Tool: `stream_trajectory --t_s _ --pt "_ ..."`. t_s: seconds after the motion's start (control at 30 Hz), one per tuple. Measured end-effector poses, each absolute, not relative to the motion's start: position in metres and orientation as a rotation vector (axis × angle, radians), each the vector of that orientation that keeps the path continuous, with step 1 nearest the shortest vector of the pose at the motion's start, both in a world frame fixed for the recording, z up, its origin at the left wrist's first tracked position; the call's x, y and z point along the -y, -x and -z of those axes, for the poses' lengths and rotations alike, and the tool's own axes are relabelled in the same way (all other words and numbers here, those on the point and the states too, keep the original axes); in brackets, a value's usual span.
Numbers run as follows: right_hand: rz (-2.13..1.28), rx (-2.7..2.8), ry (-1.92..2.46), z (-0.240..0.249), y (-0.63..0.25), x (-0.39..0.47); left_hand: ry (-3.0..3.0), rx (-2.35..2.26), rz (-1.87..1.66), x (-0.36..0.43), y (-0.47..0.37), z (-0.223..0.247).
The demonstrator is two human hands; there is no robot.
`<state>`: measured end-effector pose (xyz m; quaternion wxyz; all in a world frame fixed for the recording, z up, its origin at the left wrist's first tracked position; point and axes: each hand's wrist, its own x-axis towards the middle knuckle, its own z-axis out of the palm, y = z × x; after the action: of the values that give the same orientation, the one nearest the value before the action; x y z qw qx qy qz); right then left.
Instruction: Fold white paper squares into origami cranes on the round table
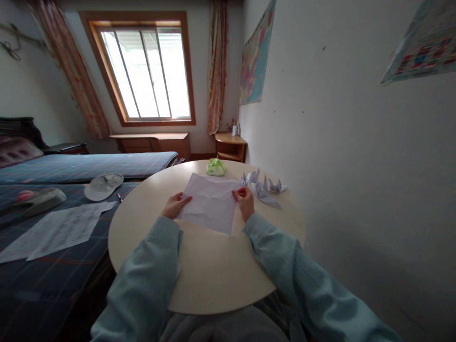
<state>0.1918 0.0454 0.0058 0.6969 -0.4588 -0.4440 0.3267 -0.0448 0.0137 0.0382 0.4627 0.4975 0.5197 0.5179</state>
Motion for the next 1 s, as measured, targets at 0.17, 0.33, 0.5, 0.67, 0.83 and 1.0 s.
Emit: stream_trajectory --t_s 0.17,0.33,0.5,0.67,0.83,1.0 --pt "-0.650 1.134 1.125 -0.004 -0.193 -0.046 -1.392 -1.489 -1.243 -0.020 0.050 -0.033" --pt "-0.631 1.357 1.166 0.003 -0.192 -0.047 -1.665 -1.862 -1.380 -0.023 0.056 -0.027" --pt "-0.547 1.534 1.194 0.011 -0.186 -0.044 -1.913 -1.973 -1.450 -0.016 0.041 -0.026" --pt "-0.455 1.727 1.207 0.011 -0.179 -0.035 -2.003 -1.412 -1.343 -0.001 -0.006 -0.016" --pt "-0.395 1.869 1.146 0.007 -0.174 -0.029 -1.967 -1.129 -1.198 0.004 -0.043 0.013" --pt "-0.379 2.012 1.213 0.002 -0.173 -0.025 -2.018 -1.382 -1.087 -0.009 -0.037 0.027"
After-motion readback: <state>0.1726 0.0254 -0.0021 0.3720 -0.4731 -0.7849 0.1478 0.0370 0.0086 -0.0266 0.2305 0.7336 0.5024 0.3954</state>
